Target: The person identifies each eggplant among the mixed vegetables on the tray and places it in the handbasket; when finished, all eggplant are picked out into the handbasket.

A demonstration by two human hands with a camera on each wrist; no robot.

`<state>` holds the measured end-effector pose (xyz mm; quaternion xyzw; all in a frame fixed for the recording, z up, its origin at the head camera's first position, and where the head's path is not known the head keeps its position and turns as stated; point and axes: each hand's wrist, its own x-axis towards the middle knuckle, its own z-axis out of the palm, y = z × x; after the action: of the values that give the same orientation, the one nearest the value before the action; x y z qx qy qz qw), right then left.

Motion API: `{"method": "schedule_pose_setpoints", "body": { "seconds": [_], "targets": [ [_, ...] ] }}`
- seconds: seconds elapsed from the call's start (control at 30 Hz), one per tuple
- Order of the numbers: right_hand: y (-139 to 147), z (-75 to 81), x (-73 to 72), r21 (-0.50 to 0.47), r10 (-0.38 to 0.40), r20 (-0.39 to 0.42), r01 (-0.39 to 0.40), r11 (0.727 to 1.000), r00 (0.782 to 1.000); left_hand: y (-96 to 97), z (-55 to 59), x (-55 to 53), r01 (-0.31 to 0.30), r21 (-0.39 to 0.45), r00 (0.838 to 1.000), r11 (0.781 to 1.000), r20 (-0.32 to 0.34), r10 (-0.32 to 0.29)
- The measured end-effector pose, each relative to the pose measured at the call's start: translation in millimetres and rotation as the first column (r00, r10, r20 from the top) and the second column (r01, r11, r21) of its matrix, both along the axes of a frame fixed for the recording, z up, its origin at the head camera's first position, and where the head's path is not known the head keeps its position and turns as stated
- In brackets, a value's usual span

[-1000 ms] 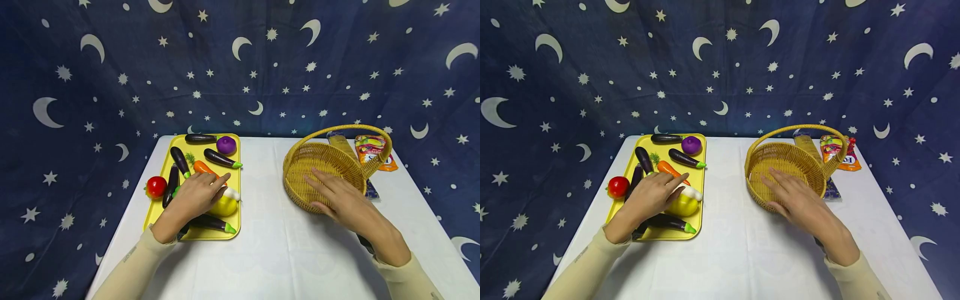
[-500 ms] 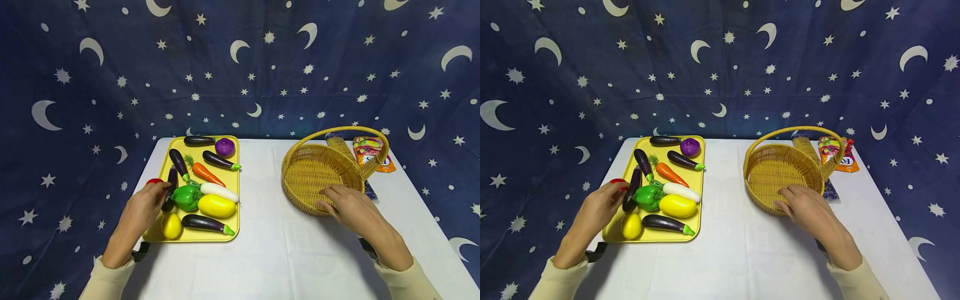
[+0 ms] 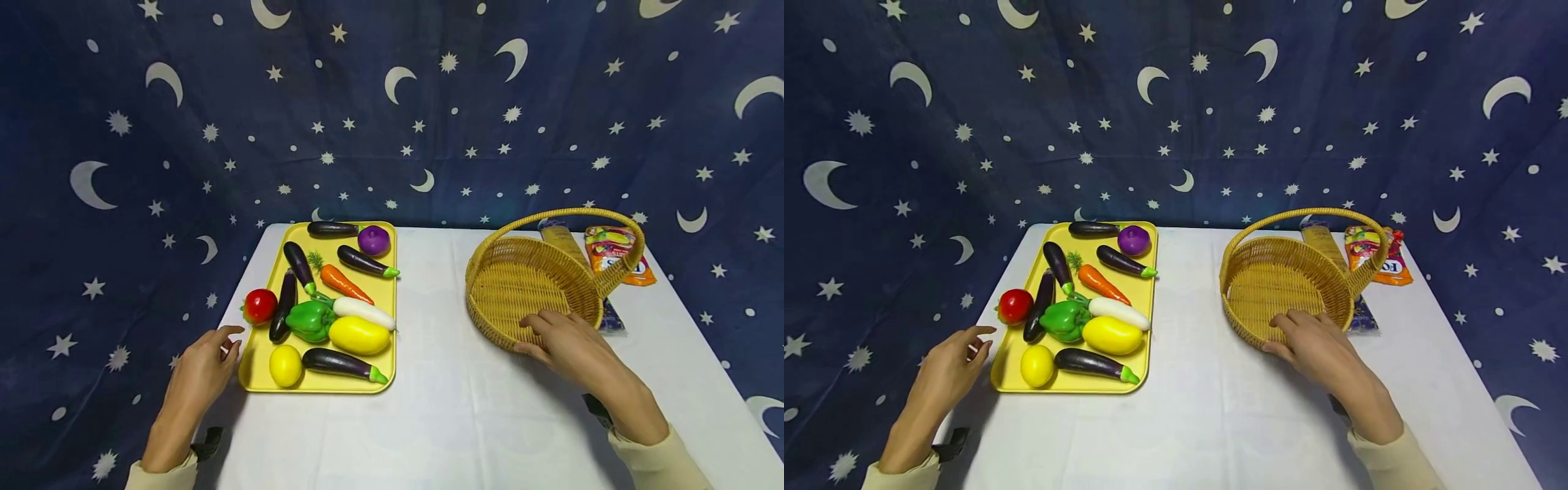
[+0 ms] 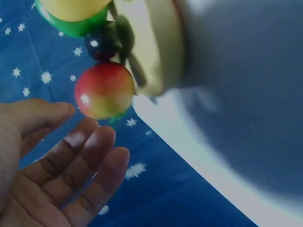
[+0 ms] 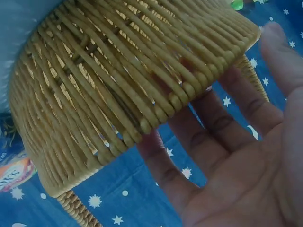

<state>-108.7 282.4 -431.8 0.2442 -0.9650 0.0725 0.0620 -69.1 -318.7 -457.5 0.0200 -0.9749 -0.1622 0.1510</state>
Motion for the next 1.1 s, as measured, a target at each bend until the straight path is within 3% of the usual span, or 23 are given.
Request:
{"method": "schedule_pose_setpoints", "body": {
  "seconds": [0.23, 0.53, 0.63, 0.87, 1.1],
  "targets": [
    [-2.3, -9.2, 3.5, -0.037, 0.081, -0.088, -0.085, 0.996, 0.993, -11.4, -6.1, 5.8, -0.103, 0.033, 0.983, 0.994, 0.154, 0.097],
    [-8.0, -14.3, 7.4, -0.071, 0.132, -0.118, -0.141, 0.987, 0.984, -19.0, -12.3, 6.5, -0.220, 0.091, 0.922, 0.971, 0.344, 0.177],
    [-11.3, -14.3, 9.4, -0.085, 0.147, -0.100, -0.156, 0.984, 0.984, -19.5, -14.3, 5.9, -0.241, 0.103, 0.909, 0.965, 0.372, 0.188],
    [-15.6, -11.7, 15.9, -0.079, 0.163, -0.054, -0.167, 0.983, 0.985, -19.5, -19.2, 3.1, -0.254, 0.124, 0.898, 0.959, 0.398, 0.186],
    [-19.1, -12.5, 23.3, -0.090, 0.167, -0.025, -0.169, 0.981, 0.986, -19.2, -23.6, -1.5, -0.243, 0.184, 0.886, 0.952, 0.441, 0.141]
  ]
}}
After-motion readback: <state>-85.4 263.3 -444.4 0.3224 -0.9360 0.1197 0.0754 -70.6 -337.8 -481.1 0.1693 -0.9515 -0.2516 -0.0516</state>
